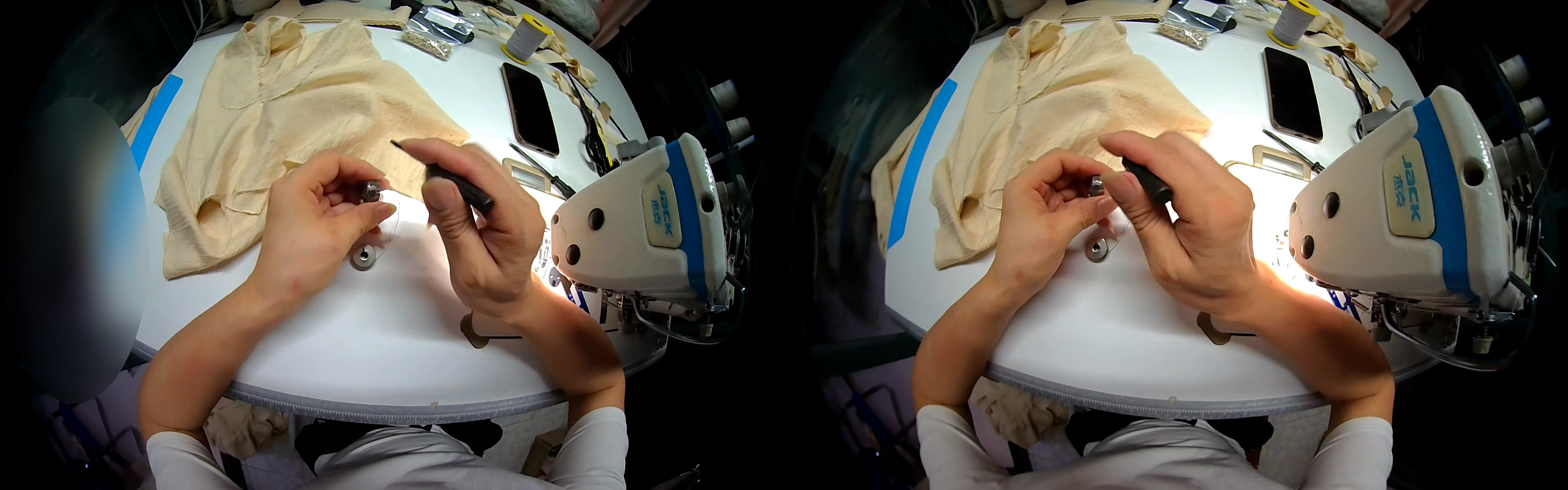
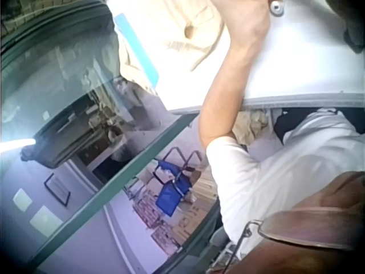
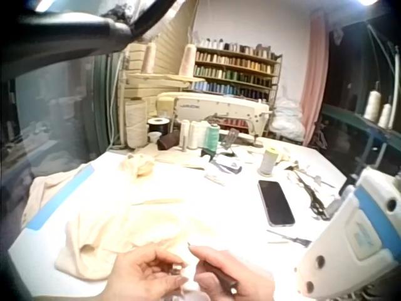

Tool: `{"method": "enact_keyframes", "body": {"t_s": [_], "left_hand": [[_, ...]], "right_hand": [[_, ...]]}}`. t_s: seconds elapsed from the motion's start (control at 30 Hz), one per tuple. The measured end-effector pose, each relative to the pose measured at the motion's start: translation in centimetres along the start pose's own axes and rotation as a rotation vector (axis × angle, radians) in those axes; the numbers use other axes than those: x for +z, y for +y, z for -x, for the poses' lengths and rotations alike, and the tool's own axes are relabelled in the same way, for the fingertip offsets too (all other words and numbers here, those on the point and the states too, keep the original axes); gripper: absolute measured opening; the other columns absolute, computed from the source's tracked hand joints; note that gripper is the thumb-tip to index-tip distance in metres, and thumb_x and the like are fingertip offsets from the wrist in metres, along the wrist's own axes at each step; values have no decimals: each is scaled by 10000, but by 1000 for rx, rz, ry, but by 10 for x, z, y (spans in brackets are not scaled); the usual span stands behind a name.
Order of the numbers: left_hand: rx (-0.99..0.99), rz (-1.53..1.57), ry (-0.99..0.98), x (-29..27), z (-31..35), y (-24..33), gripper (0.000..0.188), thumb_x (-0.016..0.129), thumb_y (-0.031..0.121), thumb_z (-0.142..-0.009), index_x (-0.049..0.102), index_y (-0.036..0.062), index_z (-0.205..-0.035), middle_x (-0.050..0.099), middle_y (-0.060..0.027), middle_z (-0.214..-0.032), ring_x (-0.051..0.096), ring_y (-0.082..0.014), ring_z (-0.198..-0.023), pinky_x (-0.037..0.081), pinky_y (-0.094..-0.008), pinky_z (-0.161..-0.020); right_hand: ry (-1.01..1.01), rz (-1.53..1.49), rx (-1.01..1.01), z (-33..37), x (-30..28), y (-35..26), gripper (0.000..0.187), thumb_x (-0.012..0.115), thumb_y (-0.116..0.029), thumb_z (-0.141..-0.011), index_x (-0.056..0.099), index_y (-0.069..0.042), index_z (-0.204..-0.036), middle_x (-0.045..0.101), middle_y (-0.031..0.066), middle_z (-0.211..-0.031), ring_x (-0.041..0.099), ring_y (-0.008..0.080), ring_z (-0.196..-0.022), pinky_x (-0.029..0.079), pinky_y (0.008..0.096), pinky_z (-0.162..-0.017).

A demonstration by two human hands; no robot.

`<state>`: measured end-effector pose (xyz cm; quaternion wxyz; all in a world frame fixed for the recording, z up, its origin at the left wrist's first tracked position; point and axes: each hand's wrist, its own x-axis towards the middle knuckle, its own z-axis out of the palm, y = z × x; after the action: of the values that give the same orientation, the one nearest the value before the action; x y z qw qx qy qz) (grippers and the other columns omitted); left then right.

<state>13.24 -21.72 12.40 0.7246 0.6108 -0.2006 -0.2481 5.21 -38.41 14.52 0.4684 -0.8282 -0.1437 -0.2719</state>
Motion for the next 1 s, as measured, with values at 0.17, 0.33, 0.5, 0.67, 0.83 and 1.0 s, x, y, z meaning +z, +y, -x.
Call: {"method": "enact_keyframes", "body": {"t_s": [0.17,0.33,0.5,0.67,0.83,1.0], "left_hand": [[52,-53,6,3,-1,0,183,690,-64,-858,636,-32,-1030,646,-53,-906,621,-75,-750,544,-208,-638],[43,-80,15,2,0,1,166,683,-62,-864,644,-31,-1022,659,-42,-889,620,-70,-748,536,-204,-631],[-6,-71,-1,-1,0,1,201,684,-62,-861,634,-42,-1055,680,-83,-933,642,-107,-770,552,-231,-671],[-65,-62,-11,-2,-1,4,230,684,-79,-849,630,-47,-1070,688,-101,-934,645,-118,-749,555,-238,-669],[-62,-70,-13,-4,-1,4,232,682,-88,-843,636,-47,-1067,690,-101,-939,636,-114,-731,548,-233,-652],[-78,-55,-2,-3,0,6,235,678,-99,-832,651,-47,-1060,695,-101,-937,629,-111,-717,538,-226,-636]], "right_hand": [[132,-117,49,-4,-2,-6,140,622,-54,-957,623,51,-1050,639,79,-918,602,100,-751,503,222,-664],[192,-176,110,-6,-2,-3,95,643,-40,-938,631,49,-969,663,63,-845,610,84,-733,521,223,-673],[140,-100,109,-4,-5,-3,92,620,-47,-933,637,42,-917,662,87,-783,616,123,-668,505,236,-619],[108,33,43,-4,-6,-2,48,629,-15,-896,630,33,-889,649,101,-764,610,161,-630,482,252,-577],[98,68,9,-4,-7,-2,31,626,0,-887,624,30,-881,639,103,-760,599,177,-615,469,259,-558],[87,96,-42,-6,-9,-2,13,620,14,-876,620,27,-877,631,104,-762,591,180,-610,466,259,-552]]}}
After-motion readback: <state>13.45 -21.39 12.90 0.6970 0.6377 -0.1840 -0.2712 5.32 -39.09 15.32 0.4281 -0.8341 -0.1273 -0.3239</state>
